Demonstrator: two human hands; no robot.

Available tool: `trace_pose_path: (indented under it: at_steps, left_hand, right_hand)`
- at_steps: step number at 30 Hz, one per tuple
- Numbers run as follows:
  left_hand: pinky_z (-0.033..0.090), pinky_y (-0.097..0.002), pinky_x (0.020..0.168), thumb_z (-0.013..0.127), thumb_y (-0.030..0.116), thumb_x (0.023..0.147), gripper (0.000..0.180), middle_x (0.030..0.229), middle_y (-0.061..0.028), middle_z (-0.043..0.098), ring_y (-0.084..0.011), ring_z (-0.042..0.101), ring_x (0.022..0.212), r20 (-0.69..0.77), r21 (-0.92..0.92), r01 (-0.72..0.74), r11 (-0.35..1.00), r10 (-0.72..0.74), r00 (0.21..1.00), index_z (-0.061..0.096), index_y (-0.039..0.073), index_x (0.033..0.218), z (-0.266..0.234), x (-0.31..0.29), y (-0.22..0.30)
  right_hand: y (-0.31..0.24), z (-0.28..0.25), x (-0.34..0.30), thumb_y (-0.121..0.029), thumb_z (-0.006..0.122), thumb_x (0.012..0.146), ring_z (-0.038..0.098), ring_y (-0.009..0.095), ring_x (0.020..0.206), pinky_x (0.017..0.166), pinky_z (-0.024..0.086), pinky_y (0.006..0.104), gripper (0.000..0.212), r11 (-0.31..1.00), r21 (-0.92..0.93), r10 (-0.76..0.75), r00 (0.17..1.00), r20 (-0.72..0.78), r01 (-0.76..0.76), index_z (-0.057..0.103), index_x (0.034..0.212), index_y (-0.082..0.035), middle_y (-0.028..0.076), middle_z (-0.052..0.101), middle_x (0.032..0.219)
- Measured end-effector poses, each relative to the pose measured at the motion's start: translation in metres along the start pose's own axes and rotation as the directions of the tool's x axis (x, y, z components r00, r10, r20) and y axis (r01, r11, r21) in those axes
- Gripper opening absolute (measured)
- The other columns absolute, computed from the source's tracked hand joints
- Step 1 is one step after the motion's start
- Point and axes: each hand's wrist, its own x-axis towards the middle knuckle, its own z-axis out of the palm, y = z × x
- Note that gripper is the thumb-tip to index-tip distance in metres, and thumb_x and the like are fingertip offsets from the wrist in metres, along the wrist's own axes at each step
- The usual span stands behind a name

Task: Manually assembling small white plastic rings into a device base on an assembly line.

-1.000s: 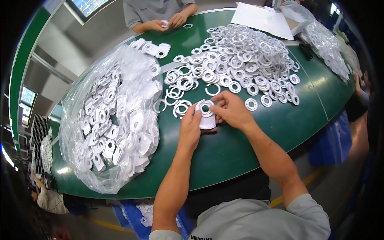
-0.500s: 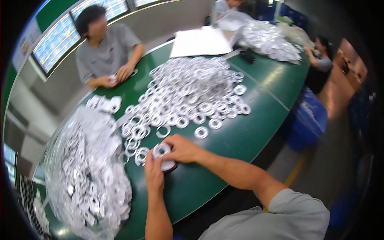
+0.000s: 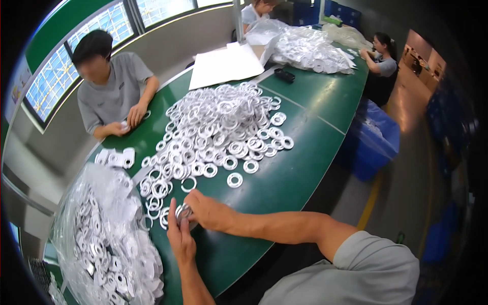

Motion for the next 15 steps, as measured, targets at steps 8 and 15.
trace_pose_path:
  at_steps: [8,15]
  left_hand:
    - [0.056,-0.0321,0.074,0.043,0.001,0.092,0.044,0.118,-0.0167,0.056,-0.0224,0.063,0.094,0.114,-0.27,0.097,0.958,-0.068,0.991,0.035,-0.002,0.135,-0.017,0.011,-0.02]
    - [0.051,-0.0233,0.051,0.043,0.002,0.092,0.041,0.105,-0.0115,0.062,-0.0177,0.067,0.076,0.145,-0.225,0.214,0.951,-0.184,0.972,0.041,0.0,0.133,-0.029,0.007,-0.019]
  right_hand:
    - [-0.008,-0.036,0.017,-0.017,0.071,0.081,0.06,0.018,0.068,0.062,0.049,0.0288,0.03,0.879,0.328,0.265,0.926,0.269,-0.347,0.06,0.103,0.0,0.01,0.062,0.081]
    - [-0.002,-0.04,0.018,-0.009,0.06,0.091,0.061,0.011,0.064,0.058,0.05,0.0237,0.019,0.675,0.461,0.34,0.797,0.499,-0.576,0.063,0.105,0.003,0.006,0.065,0.079]
